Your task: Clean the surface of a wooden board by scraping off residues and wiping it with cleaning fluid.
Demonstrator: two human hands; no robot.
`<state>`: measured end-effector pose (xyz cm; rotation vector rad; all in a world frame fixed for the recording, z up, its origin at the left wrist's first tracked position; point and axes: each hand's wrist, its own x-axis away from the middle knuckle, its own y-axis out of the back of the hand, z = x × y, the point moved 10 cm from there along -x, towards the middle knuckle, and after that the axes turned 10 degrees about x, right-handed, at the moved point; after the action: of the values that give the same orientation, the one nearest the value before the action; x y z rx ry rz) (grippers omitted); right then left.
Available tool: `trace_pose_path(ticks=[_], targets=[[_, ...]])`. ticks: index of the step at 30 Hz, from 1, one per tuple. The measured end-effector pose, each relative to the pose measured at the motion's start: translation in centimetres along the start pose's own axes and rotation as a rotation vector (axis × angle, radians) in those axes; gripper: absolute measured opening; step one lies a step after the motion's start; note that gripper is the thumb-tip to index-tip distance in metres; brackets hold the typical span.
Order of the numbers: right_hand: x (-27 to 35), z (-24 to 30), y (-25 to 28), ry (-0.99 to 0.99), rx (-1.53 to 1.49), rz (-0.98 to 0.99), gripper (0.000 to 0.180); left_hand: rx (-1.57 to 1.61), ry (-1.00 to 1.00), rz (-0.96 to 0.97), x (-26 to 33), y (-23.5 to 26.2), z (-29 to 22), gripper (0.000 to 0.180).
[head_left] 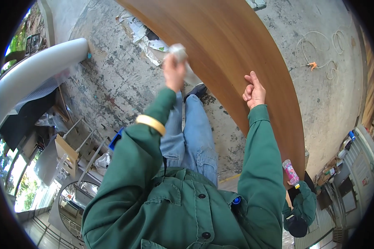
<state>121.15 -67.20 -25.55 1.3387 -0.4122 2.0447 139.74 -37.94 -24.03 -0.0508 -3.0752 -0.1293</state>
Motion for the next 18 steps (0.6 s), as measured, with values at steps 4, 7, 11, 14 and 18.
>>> trace_pose_path(ticks=[4, 7, 11, 14, 18], targets=[[0.2, -0.1, 0.2, 0.037, 0.021, -0.005, 0.051, -0.021, 0.095, 0.443, 17.8, -8.5, 0.7, 0.034], [-0.4, -0.2, 0.8, 0.038, 0.018, -0.011, 0.051, -0.217, 0.496, 0.797, 27.3, -9.6, 4.4, 0.035], [0.0, -0.2, -0.2, 0.013, 0.004, -0.009, 0.053, -0.249, 0.802, 0.568, 23.6, -2.0, 8.3, 0.047], [0.0, 0.2, -0.4, 0.042, 0.015, 0.02, 0.053, 0.109, 0.819, 0.377, 15.7, -0.2, 7.8, 0.034], [-0.1, 0.2, 0.4, 0.05, -0.004, 0.003, 0.051, 0.277, 0.846, 0.356, 10.9, -4.3, 4.0, 0.05]])
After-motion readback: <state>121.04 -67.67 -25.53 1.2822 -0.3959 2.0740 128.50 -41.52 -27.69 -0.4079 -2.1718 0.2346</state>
